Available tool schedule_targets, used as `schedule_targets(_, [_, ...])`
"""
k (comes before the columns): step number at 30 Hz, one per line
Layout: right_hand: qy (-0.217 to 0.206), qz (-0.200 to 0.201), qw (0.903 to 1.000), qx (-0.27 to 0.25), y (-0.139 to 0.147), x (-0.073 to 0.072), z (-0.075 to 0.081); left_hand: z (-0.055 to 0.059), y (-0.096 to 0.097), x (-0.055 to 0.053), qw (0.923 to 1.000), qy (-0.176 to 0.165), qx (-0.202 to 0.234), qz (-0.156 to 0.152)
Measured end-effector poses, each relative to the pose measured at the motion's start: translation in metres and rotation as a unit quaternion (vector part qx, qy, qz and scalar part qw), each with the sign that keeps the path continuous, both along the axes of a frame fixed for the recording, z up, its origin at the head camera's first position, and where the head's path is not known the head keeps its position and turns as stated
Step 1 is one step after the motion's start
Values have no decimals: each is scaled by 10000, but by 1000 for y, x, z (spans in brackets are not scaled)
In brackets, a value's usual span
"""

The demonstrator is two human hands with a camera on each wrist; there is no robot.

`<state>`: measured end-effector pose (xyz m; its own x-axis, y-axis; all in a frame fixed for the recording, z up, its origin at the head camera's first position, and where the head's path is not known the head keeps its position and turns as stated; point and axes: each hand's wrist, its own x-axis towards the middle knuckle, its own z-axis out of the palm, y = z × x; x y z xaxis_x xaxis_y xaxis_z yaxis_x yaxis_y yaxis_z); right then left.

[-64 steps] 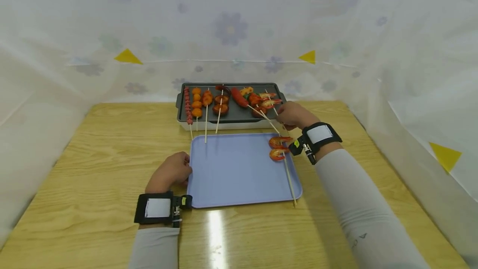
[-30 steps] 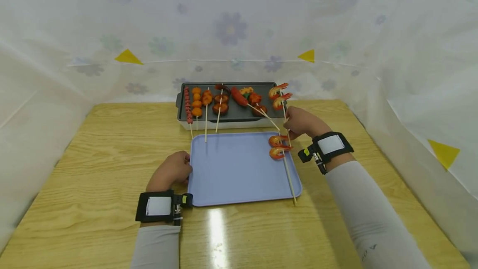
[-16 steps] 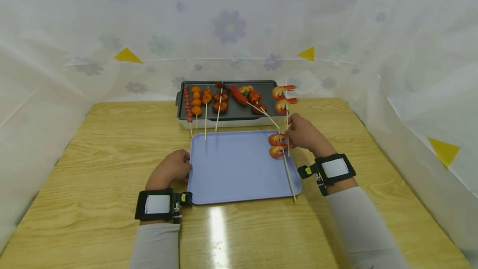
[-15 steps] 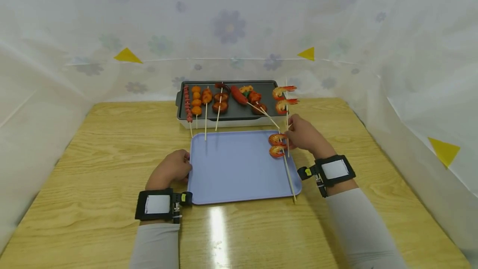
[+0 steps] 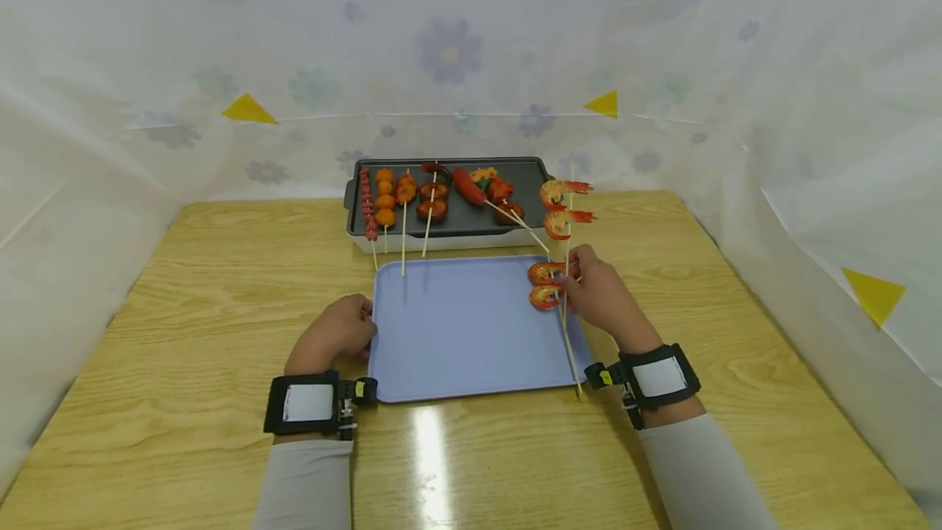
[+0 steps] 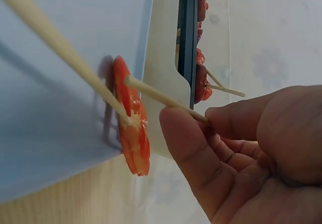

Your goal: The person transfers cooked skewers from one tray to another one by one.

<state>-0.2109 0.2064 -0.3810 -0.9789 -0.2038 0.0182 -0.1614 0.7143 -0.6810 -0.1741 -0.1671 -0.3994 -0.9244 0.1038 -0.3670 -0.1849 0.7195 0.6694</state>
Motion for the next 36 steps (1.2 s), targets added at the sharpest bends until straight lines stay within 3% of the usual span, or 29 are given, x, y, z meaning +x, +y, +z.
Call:
schedule_targets(8, [150,-92,9996,228,2,13,-8,-1,-1,0,10000,-35,44,-7])
schedule_targets(20, [-393,-120,9971,633,2,37,-4,0,-1,0,9999,-92,65,1])
schedule_targets(25, [-512,-9,9955,799,1,43,-4,0,-2,0,9999,-107,109,-15])
schedule_targets(36, [-251,395,9909,1259,-9,54,-3,2,-2,-2,9997,-147,183,-5])
